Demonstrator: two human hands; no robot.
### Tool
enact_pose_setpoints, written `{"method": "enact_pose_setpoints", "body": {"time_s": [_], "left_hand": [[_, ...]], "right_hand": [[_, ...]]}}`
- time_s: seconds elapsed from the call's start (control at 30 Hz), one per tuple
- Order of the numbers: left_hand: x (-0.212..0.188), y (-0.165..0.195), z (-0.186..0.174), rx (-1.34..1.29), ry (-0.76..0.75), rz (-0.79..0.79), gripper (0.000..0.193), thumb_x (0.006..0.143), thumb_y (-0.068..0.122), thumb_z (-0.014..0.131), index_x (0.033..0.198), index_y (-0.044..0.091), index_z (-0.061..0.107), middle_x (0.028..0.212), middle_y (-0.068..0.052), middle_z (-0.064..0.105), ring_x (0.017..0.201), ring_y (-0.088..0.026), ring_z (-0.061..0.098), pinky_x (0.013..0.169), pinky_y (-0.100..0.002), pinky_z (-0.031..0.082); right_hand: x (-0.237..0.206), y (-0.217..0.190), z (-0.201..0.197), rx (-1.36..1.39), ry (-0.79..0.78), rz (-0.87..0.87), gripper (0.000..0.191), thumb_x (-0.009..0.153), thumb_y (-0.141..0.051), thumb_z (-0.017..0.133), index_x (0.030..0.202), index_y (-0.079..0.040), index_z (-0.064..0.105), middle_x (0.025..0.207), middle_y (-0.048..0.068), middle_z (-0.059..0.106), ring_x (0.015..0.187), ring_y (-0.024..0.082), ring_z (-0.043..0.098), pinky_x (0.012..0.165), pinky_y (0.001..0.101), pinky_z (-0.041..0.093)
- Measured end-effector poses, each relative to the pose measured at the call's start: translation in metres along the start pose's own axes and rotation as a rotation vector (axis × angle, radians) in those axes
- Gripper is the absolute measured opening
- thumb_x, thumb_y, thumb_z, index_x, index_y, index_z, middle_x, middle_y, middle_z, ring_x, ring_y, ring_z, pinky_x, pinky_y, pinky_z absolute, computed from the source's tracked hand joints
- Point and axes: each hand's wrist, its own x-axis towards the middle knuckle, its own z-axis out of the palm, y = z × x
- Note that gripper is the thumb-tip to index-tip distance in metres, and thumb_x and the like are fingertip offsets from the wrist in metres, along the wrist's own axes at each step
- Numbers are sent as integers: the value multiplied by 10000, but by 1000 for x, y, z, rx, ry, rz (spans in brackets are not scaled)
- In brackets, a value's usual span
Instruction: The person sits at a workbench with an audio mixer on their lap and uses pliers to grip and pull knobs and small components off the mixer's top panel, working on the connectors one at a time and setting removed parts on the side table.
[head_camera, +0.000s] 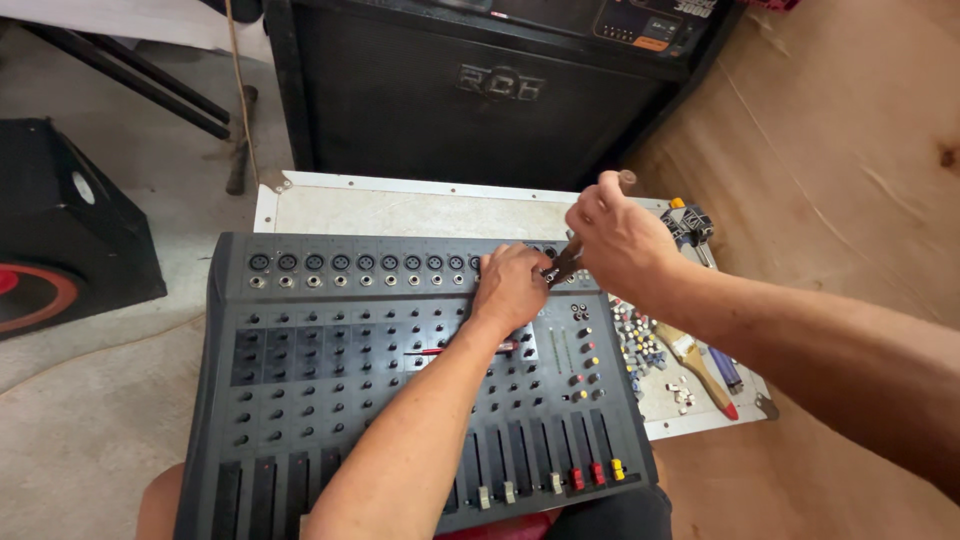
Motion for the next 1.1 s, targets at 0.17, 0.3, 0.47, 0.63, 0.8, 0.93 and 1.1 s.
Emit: {"method": "enact_pose_setpoints", "body": {"time_s": [0.17, 0.3, 0.47, 0.63, 0.8, 0.93, 1.1], "left_hand": [[-2, 2, -1, 49, -57, 0, 191, 801, 94, 632, 928, 134, 770, 1023, -60, 705, 1099, -302, 597, 965, -467, 411], [-4, 4, 0, 75, -50, 28, 192, 797, 119, 655, 956, 129, 763, 1052, -64, 689, 1121, -300, 574, 982, -469, 397], [-4, 9, 4, 173, -86, 36, 166, 789, 130, 668, 912, 156, 777, 1038, -50, 678, 1122, -283, 568, 978, -462, 393], [-4, 23, 12, 244, -126, 5, 100, 812, 209, 716, 876, 188, 790, 1009, -34, 670, 1092, -265, 566, 951, -436, 394], [-5, 40, 22, 311, -131, -9, 104, 807, 266, 756, 881, 211, 805, 983, -22, 668, 1073, -252, 561, 935, -423, 386], [-5, 48, 36, 352, -119, -53, 109, 797, 283, 769, 868, 217, 819, 970, -14, 670, 1065, -245, 562, 940, -419, 384], [-8, 46, 50, 413, -71, 6, 108, 800, 270, 767, 843, 181, 809, 975, -28, 674, 1089, -268, 550, 953, -446, 372]], "right_hand": [[-19, -9, 37, 104, 77, 186, 287, 940, -295, 554, 1124, -230, 765, 1305, 69, 559, 1252, 313, 483, 1070, 675, 261], [-36, -43, 85, 615, 56, 518, 327, 963, -290, 548, 1219, -209, 735, 1255, 49, 582, 1234, 288, 502, 1046, 686, 305], [-52, -148, 135, 1337, 158, 1005, 496, 819, -63, 608, 1283, -185, 733, 1314, 145, 564, 1170, 393, 517, 980, 536, 438], [-50, -231, 143, 1682, 530, 1288, 437, 813, -43, 678, 1250, -40, 695, 1228, 232, 555, 1112, 387, 564, 997, 449, 466], [-57, -240, 124, 1619, 832, 1339, 394, 809, -58, 723, 1202, -33, 712, 1189, 205, 593, 1088, 396, 582, 953, 471, 477], [-71, -228, 117, 1640, 820, 1299, 387, 805, -76, 734, 1192, -84, 734, 1134, 165, 622, 1026, 380, 605, 874, 482, 494], [-74, -226, 119, 1601, 850, 1290, 318, 810, -83, 746, 1126, -120, 757, 1135, 149, 630, 1033, 379, 610, 863, 490, 496]]}}
